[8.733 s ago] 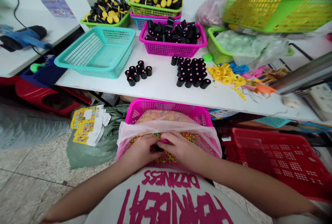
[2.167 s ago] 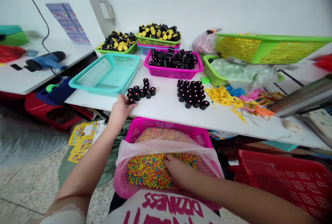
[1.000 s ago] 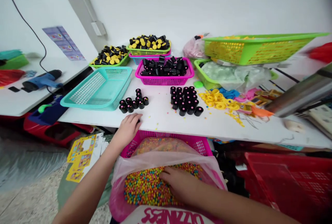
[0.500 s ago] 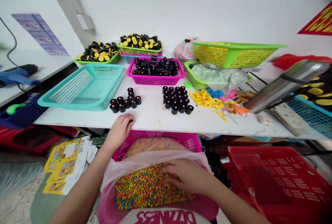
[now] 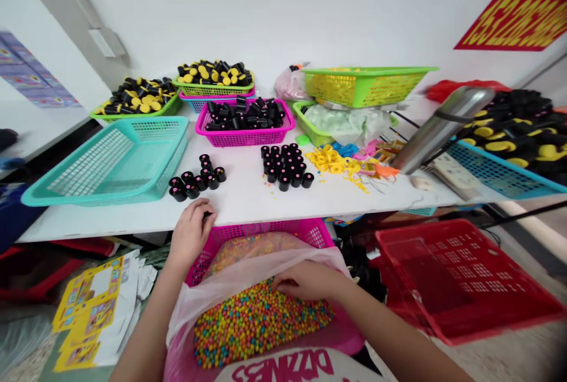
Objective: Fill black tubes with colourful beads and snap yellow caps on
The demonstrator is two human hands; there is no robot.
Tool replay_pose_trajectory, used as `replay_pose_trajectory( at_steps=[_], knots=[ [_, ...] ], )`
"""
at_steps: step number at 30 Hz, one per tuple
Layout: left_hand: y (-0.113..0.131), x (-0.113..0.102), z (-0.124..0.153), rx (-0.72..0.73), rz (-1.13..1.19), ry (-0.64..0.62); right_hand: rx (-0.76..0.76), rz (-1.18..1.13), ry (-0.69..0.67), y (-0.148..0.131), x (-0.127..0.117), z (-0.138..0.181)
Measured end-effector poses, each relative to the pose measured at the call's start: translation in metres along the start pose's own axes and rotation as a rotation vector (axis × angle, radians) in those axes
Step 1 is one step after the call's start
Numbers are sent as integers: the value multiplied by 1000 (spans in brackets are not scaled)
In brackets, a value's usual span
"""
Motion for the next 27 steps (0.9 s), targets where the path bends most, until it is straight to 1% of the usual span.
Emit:
replay_pose_trajectory(
  at_steps=[3, 9, 18, 27],
  knots=[
    [-2, 1, 0, 7, 9, 22, -9, 1, 5, 0, 0, 1],
    [-5, 5, 0, 2, 4, 21, -35, -6, 22, 0, 1, 3],
    [-10, 5, 3, -94, -8, 3, -31, -10, 19, 1, 0, 4],
    [-10, 6, 4, -90, -2, 7, -19, -43, 9, 8, 3, 2]
  ],
)
Point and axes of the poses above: each hand's wrist, its own z-axis away from the middle knuckle, its own x-axis out of the palm, y = z × x, the point moved 9 cm from there along -z, towards the middle knuckle, and after that the axes turned 11 degrees about -z, right-handed, at the moved point
